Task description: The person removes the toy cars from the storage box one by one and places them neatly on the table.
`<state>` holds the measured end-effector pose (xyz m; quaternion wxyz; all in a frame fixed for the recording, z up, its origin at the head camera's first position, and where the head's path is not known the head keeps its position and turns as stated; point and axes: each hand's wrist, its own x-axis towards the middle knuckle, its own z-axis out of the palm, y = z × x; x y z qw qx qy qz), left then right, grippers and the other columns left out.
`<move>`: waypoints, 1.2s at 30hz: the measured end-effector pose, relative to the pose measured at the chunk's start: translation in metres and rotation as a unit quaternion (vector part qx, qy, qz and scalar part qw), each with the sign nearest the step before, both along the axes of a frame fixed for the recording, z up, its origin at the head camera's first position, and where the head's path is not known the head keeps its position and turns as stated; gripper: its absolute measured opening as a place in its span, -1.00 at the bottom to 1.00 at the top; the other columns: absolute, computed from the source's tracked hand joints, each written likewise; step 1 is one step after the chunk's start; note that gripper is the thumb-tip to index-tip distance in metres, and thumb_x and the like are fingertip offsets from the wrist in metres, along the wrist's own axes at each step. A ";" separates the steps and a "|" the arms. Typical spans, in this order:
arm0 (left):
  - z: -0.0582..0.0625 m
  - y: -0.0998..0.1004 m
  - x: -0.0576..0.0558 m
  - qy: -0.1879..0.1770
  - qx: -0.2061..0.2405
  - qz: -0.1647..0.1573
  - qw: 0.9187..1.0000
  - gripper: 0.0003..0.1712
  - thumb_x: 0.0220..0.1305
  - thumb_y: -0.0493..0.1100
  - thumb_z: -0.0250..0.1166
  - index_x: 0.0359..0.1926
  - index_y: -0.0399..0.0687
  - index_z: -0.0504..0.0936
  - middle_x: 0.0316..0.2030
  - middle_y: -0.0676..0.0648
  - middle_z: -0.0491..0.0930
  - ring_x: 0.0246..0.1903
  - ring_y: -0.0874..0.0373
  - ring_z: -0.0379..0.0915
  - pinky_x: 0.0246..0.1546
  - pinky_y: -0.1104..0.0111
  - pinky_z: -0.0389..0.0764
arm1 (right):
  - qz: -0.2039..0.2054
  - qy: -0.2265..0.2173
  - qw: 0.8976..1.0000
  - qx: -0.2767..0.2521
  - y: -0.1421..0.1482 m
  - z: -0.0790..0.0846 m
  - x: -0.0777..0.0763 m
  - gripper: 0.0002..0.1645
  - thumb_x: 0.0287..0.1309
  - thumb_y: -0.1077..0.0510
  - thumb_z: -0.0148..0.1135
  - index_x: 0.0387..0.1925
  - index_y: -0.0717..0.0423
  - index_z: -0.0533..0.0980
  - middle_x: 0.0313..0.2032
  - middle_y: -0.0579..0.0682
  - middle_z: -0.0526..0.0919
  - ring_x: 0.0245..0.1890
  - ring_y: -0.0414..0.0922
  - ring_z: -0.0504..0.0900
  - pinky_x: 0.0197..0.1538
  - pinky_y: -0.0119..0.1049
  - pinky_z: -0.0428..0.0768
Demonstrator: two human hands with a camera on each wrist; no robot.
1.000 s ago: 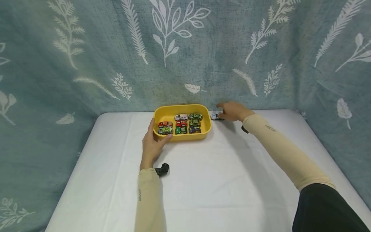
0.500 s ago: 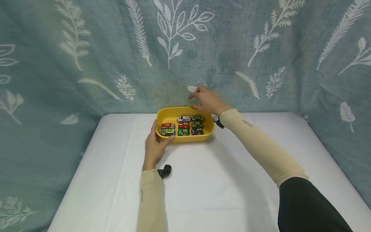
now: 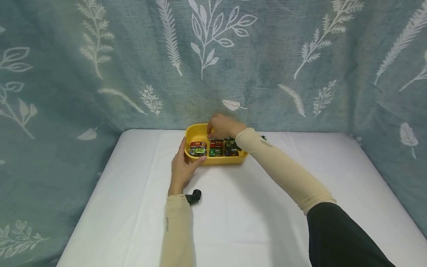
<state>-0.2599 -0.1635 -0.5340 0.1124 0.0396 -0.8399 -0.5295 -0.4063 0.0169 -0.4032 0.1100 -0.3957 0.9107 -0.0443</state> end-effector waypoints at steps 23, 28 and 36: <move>0.001 0.005 0.000 0.001 -0.007 -0.006 1.000 0.28 0.16 0.39 0.53 0.72 0.44 -0.03 0.57 -0.09 0.34 0.43 -0.14 0.34 0.55 -0.07 0.33 | -0.017 -0.083 0.996 0.033 -0.021 -0.029 0.001 -0.61 0.48 0.02 0.33 0.20 0.10 0.70 0.21 0.08 0.73 0.23 0.04 0.67 0.33 -0.06 0.68; 0.000 0.003 0.000 -0.003 -0.006 -0.001 1.000 0.28 0.15 0.41 0.53 0.71 0.47 -0.03 0.58 -0.07 0.32 0.47 -0.15 0.29 0.59 -0.11 0.24 | -0.008 -0.077 0.997 0.027 -0.024 -0.032 0.001 -0.63 0.48 0.05 0.33 0.19 0.11 0.71 0.21 0.09 0.73 0.19 0.02 0.70 0.32 -0.08 0.69; 0.002 -0.002 0.000 0.005 -0.006 0.001 1.000 0.28 0.14 0.39 0.54 0.71 0.45 -0.02 0.60 -0.05 0.29 0.55 -0.15 0.21 0.65 -0.11 0.12 | 0.000 -0.054 0.998 0.037 -0.031 -0.034 0.001 -0.60 0.48 0.00 0.33 0.19 0.11 0.71 0.21 0.07 0.74 0.25 0.03 0.66 0.39 -0.09 0.63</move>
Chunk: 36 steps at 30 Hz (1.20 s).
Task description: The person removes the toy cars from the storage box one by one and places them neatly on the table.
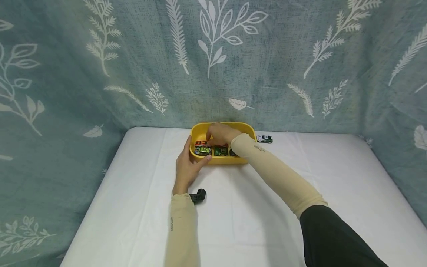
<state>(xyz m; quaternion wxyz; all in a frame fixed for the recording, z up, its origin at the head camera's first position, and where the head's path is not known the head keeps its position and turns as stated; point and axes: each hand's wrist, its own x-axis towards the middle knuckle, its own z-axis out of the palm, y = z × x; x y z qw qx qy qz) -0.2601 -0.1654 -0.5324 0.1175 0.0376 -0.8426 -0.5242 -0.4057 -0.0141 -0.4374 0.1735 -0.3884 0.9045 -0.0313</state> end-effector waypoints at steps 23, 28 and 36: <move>0.000 0.000 -0.002 -0.007 -0.011 0.001 1.000 0.28 0.16 0.40 0.53 0.72 0.44 -0.04 0.57 -0.07 0.35 0.49 -0.17 0.28 0.64 -0.15 0.11 | 0.012 0.000 1.000 0.009 -0.003 -0.003 0.000 -0.63 0.49 0.00 0.32 0.15 0.10 0.74 0.13 0.05 0.79 0.13 -0.02 0.73 0.30 -0.13 0.69; 0.000 -0.001 0.000 -0.006 -0.006 0.004 1.000 0.28 0.14 0.41 0.53 0.71 0.48 -0.03 0.61 -0.04 0.28 0.56 -0.17 0.19 0.66 -0.12 0.05 | 0.047 0.028 0.998 0.004 -0.005 -0.003 0.002 -0.72 0.48 0.04 0.33 0.02 0.09 0.79 0.00 0.03 0.83 0.03 -0.03 0.76 0.22 -0.13 0.72; -0.001 -0.002 0.000 -0.005 -0.010 0.002 1.000 0.28 0.15 0.40 0.53 0.72 0.45 -0.03 0.60 -0.07 0.29 0.54 -0.19 0.22 0.64 -0.14 0.11 | 0.052 0.041 0.998 0.016 -0.007 -0.005 -0.001 -0.72 0.54 0.09 0.22 0.02 0.13 0.75 -0.03 0.05 0.80 -0.02 -0.04 0.74 0.16 -0.15 0.73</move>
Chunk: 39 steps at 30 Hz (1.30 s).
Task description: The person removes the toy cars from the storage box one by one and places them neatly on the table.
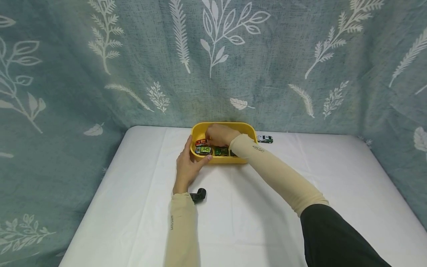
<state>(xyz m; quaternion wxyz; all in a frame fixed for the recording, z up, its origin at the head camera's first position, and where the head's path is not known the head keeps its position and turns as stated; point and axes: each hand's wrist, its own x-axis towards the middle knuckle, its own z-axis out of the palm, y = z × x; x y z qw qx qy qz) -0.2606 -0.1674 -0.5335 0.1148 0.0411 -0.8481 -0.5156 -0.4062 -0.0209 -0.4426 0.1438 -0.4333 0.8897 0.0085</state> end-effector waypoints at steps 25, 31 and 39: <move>0.002 0.003 0.001 0.000 0.014 -0.004 1.000 0.28 0.15 0.35 0.56 0.72 0.41 -0.02 0.62 -0.06 0.25 0.58 -0.12 0.17 0.68 -0.03 0.09 | -0.042 -0.022 0.999 -0.020 0.052 0.049 0.009 -0.70 0.65 0.10 0.05 -0.01 0.18 0.64 -0.19 0.05 0.66 -0.31 -0.09 0.52 -0.21 -0.20 0.53; 0.002 0.003 0.002 -0.005 0.013 0.000 1.000 0.29 0.15 0.34 0.56 0.72 0.41 -0.03 0.62 -0.07 0.25 0.56 -0.12 0.20 0.68 -0.01 0.08 | -0.044 -0.023 0.998 -0.036 0.082 0.059 0.007 -0.71 0.65 0.12 0.04 -0.05 0.22 0.61 -0.19 0.10 0.62 -0.31 -0.07 0.50 -0.20 -0.19 0.51; 0.003 0.004 0.001 0.005 0.023 -0.009 1.000 0.30 0.15 0.32 0.57 0.73 0.36 -0.03 0.62 -0.09 0.25 0.55 -0.09 0.23 0.66 0.05 0.17 | -0.072 -0.033 0.996 -0.034 0.120 0.074 0.007 -0.69 0.65 0.16 0.00 0.02 0.26 0.62 -0.03 0.19 0.63 -0.13 0.03 0.56 -0.02 -0.05 0.61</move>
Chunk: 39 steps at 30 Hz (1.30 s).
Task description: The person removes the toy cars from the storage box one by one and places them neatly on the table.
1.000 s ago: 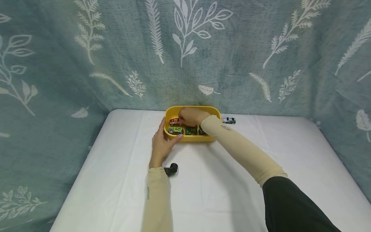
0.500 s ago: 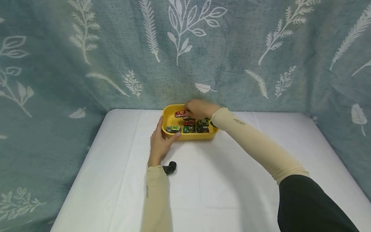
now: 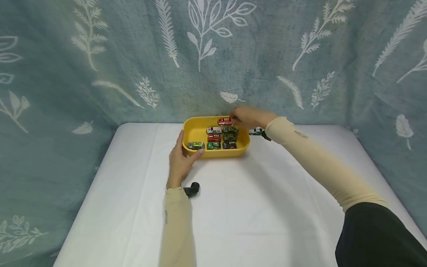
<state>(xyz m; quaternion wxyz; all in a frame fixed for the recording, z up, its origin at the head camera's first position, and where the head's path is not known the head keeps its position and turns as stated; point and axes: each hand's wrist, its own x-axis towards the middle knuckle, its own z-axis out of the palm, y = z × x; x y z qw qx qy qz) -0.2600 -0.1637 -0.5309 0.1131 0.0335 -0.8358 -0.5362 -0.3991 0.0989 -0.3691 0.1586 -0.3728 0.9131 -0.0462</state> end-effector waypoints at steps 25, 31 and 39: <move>-0.003 0.001 0.002 -0.005 -0.002 0.001 1.000 0.28 0.17 0.32 0.56 0.72 0.41 -0.04 0.63 -0.09 0.23 0.56 -0.09 0.21 0.66 0.04 0.18 | -0.093 0.000 0.995 0.023 0.122 -0.031 0.009 -0.63 0.62 0.15 0.06 0.22 0.29 0.58 0.06 0.23 0.65 0.07 0.16 0.66 0.14 0.11 0.70; -0.001 0.002 0.003 -0.005 -0.004 0.003 1.000 0.28 0.16 0.33 0.56 0.72 0.42 -0.03 0.62 -0.09 0.24 0.55 -0.13 0.22 0.65 -0.01 0.17 | -0.079 -0.004 0.997 0.013 0.129 -0.055 0.010 -0.66 0.61 0.18 0.05 0.15 0.30 0.61 0.03 0.23 0.67 0.06 0.15 0.65 0.11 0.10 0.70; -0.001 0.002 0.002 -0.011 -0.012 0.006 1.000 0.28 0.17 0.32 0.56 0.72 0.44 -0.05 0.63 -0.10 0.24 0.56 -0.15 0.20 0.66 -0.04 0.14 | -0.090 -0.014 0.996 0.013 0.125 -0.069 0.008 -0.71 0.62 0.16 0.05 0.05 0.22 0.64 -0.12 0.13 0.63 -0.12 0.01 0.61 -0.03 -0.02 0.67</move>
